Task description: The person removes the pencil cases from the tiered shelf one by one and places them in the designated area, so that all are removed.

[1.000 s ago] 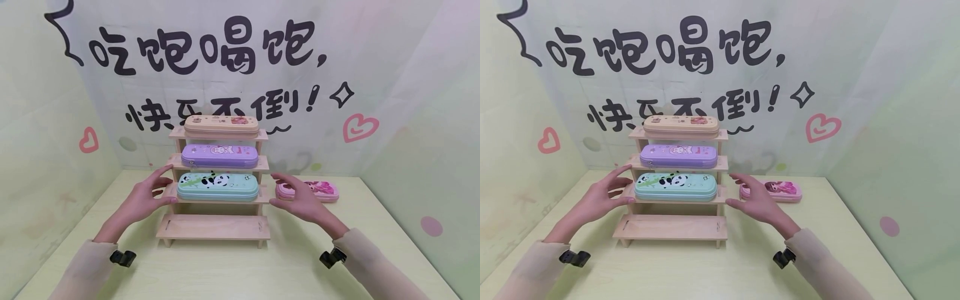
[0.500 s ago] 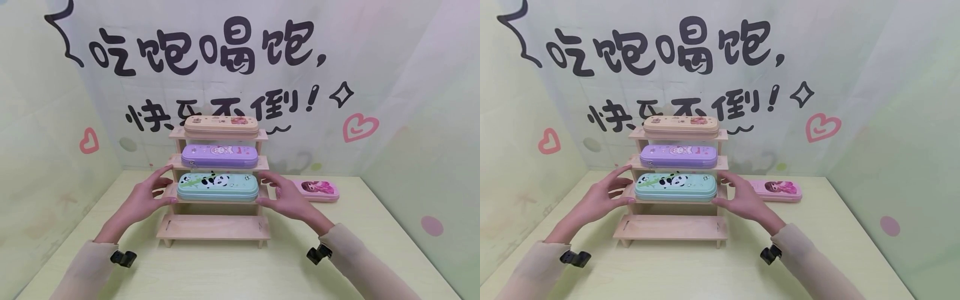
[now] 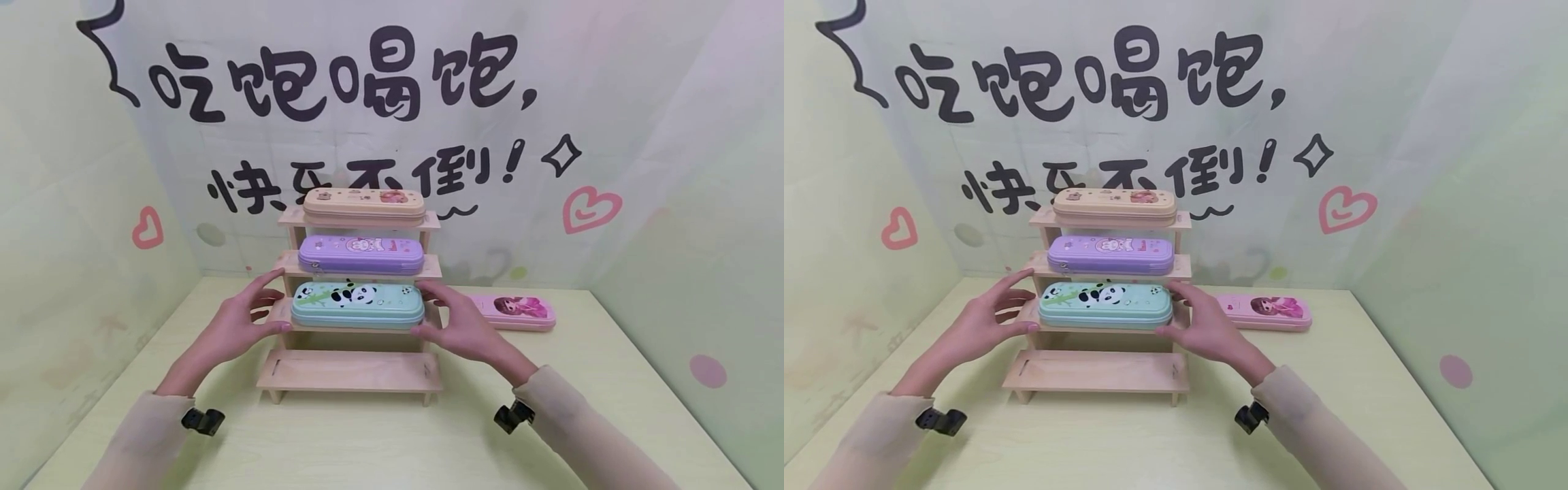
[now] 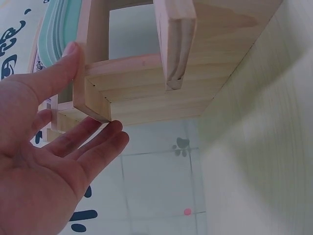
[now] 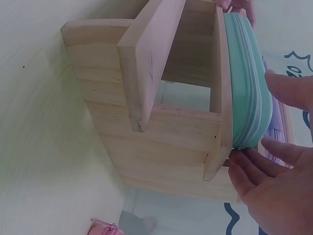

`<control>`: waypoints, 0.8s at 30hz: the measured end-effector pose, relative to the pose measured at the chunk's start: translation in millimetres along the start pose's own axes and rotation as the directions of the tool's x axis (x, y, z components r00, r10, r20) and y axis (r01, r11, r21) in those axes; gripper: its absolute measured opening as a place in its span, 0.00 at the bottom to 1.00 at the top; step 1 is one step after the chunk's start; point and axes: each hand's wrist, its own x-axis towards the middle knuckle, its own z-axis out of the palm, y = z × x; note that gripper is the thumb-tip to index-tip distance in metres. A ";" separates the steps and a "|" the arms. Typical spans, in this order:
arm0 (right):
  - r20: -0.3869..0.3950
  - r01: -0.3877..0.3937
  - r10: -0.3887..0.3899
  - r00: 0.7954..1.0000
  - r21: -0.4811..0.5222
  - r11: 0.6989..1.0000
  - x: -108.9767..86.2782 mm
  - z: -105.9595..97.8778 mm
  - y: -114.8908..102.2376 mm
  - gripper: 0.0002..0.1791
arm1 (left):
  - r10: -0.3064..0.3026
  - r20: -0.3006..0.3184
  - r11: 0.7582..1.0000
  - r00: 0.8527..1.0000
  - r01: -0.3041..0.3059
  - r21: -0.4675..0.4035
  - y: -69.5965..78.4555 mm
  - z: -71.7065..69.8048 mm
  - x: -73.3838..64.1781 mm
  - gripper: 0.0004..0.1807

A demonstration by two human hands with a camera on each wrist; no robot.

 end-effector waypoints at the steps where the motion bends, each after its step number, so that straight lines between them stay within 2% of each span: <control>1: -0.003 0.001 -0.001 1.000 0.006 1.000 0.1 0.0 -0.1 0.43 | 0.000 0.001 1.000 1.000 0.000 0.000 0.1 -0.2 0.0 0.57; 7: -0.011 0.015 -0.014 1.000 0.024 1.000 1.1 -0.5 -0.6 0.43 | -0.007 0.006 1.000 1.000 0.007 -0.003 2.0 -0.5 0.5 0.57; 16: 0.043 -0.076 0.073 0.996 0.065 0.995 6.3 2.3 -5.3 0.45 | -0.007 0.004 1.000 1.000 0.007 -0.009 0.8 -0.1 0.1 0.57; 24: 0.039 -0.087 0.084 0.996 0.060 0.994 10.1 3.4 -10.2 0.42 | 0.006 -0.001 1.000 1.000 -0.006 -0.018 0.0 -0.1 1.0 0.56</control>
